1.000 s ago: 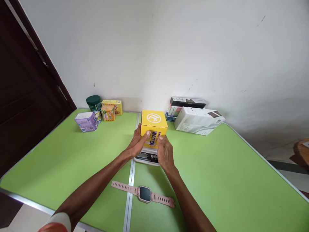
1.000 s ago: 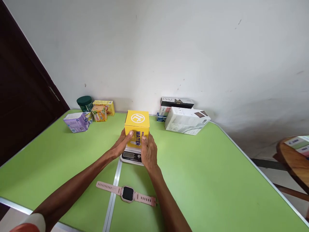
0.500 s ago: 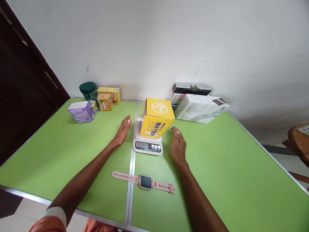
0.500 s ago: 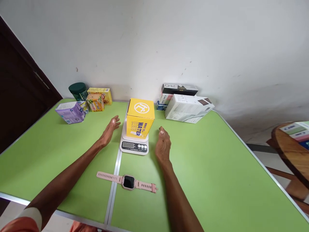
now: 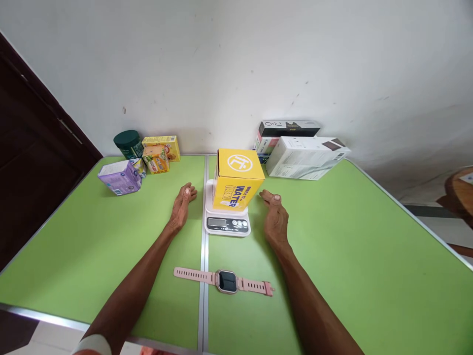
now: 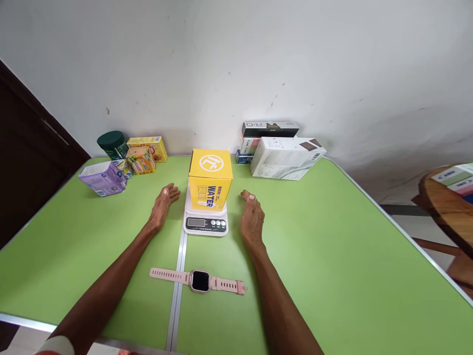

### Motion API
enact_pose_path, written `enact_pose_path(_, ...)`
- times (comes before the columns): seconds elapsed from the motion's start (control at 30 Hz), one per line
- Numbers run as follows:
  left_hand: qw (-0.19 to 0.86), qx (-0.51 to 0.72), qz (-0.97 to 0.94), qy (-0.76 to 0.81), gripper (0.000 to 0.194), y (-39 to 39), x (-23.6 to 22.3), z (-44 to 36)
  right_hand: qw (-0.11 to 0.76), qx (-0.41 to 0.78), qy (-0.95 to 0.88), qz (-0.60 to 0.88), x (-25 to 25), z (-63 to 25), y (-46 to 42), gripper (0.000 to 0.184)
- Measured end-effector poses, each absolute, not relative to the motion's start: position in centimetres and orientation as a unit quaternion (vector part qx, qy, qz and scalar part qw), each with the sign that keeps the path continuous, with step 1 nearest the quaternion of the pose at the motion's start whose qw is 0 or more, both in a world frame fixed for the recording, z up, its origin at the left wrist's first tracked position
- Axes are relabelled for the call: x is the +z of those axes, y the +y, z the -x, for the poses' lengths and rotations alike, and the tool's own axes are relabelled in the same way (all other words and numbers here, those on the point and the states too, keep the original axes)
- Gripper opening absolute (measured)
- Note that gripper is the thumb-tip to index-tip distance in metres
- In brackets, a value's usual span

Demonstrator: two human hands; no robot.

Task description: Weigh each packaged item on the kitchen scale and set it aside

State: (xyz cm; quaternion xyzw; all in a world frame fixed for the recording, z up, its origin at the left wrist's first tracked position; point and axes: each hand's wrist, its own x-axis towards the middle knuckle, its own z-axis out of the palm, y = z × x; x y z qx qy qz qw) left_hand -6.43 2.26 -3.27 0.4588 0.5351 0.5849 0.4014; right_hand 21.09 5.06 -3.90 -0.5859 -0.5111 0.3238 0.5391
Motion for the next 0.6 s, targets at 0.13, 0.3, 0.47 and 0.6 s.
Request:
enact_pose_path(0.13,0.404,0.582,-0.456,0.539,0.087,2.0,-3.0,6.3,0.544,0.324,-0.506,0.585,-3.8,-21.1,5.0,0.087)
enact_pose_path(0.3,0.319,0.546,-0.532,0.563,0.087,0.4,-0.6,4.3,0.580,0.269,-0.542,0.546,-1.7,-20.0,3.4,0.077)
enact_pose_path(0.47,0.293,0.513,-0.642,0.489,0.094,-0.9,3.5,-0.2,0.604,0.285,-0.583,0.463,1.8,-16.0,1.0,0.067)
enact_pose_path(0.6,0.372,0.576,-0.572,0.450,0.096,-0.9,5.2,-2.8,0.624,0.303,-0.546,0.470,3.1,-13.1,0.1,0.066)
